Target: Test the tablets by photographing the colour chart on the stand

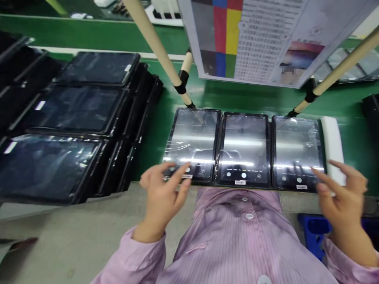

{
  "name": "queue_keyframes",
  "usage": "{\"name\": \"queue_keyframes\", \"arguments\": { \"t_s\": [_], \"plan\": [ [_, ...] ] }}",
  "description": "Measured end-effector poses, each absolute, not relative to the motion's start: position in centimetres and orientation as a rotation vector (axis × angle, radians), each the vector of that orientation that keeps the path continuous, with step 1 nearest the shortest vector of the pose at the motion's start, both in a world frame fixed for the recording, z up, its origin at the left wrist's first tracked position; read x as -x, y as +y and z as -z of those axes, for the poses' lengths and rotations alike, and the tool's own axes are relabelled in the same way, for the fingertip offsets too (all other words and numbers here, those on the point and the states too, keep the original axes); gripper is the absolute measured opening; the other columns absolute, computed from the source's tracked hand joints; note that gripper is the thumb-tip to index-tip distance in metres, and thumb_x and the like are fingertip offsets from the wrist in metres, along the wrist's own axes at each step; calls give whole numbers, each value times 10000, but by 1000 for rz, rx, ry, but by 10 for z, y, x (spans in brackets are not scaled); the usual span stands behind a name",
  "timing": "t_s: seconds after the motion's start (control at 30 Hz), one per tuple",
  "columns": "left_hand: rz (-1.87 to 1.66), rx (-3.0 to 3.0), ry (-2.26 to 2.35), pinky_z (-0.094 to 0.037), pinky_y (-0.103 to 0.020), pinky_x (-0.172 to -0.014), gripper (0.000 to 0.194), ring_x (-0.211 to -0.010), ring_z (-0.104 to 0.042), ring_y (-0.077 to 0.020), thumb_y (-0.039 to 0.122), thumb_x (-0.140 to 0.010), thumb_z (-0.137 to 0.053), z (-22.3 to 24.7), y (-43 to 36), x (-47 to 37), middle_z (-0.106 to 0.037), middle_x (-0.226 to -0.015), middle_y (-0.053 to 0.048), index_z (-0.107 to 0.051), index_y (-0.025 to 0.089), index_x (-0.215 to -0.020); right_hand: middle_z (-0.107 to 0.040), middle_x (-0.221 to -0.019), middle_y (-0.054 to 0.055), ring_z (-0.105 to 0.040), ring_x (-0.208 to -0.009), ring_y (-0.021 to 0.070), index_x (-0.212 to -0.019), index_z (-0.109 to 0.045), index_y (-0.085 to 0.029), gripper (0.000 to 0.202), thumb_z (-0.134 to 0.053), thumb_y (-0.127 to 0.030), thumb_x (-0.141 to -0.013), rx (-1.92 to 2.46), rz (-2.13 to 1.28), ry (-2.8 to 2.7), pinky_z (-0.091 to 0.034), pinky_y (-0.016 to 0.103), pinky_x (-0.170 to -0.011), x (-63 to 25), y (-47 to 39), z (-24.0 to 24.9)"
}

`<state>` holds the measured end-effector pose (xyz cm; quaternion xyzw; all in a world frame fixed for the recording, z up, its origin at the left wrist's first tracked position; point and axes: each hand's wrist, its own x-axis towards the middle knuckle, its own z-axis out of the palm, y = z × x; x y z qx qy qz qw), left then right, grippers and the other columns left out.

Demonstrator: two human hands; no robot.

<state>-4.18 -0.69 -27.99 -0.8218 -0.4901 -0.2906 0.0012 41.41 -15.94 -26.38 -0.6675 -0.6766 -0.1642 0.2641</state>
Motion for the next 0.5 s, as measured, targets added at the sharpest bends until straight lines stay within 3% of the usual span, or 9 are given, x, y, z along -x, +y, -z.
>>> {"name": "queue_keyframes", "arguments": {
  "t_s": [0.1,0.2,0.27,0.37,0.43,0.5],
  "plan": [
    [947,2426,-2165,-408,-627,-1142,637,-1260,-579,-407,481,-938,-630,281,18,63,-607,-1365,-223,-635,171,-1494,-554,-1524,123,-466,-1415,398,-1251,-798,-302,360,-511,-434,-1080,1718,172,-2032,-381,600,-1104,-349,-139,248],
    [1227,2220,-2879,-457,-543,-1158,774,-1172,-660,-317,490,-869,-662,279,42,73,-689,-1308,-157,-539,167,-1561,-565,-1531,74,-429,-1434,362,-1238,-796,-325,403,-437,-459,-1111,1730,131,-2081,-308,558,-1105,-311,-126,249],
    [1543,1979,-3141,-496,-457,-1109,751,-1066,-688,-255,455,-811,-707,275,51,72,-747,-1154,-99,-593,177,-1500,-578,-1531,51,-429,-1434,341,-1223,-796,-331,432,-400,-474,-1123,1742,112,-2097,-282,541,-1104,-304,-123,252],
    [1853,1715,-3191,-551,-336,-877,641,-864,-671,-197,379,-669,-784,258,56,64,-754,-921,-27,-718,193,-1278,-544,-1567,60,-431,-1435,337,-1301,-765,-331,475,-348,-483,-1133,1757,121,-2029,-288,543,-1113,-316,-130,253],
    [1937,1689,-3240,-553,-315,-757,499,-828,-668,-207,373,-629,-785,243,56,57,-750,-851,-11,-760,214,-1101,-536,-1559,87,-446,-1426,342,-1322,-759,-303,472,-357,-458,-1129,1781,196,-1877,-323,549,-1122,-334,-144,252],
    [1938,1733,-3323,-574,-343,-736,377,-892,-691,-246,406,-690,-755,230,55,49,-770,-875,-12,-771,230,-1023,-561,-1522,106,-470,-1411,348,-1269,-788,-270,426,-411,-397,-1114,1826,315,-1710,-361,555,-1129,-355,-162,254]
  ]
}}
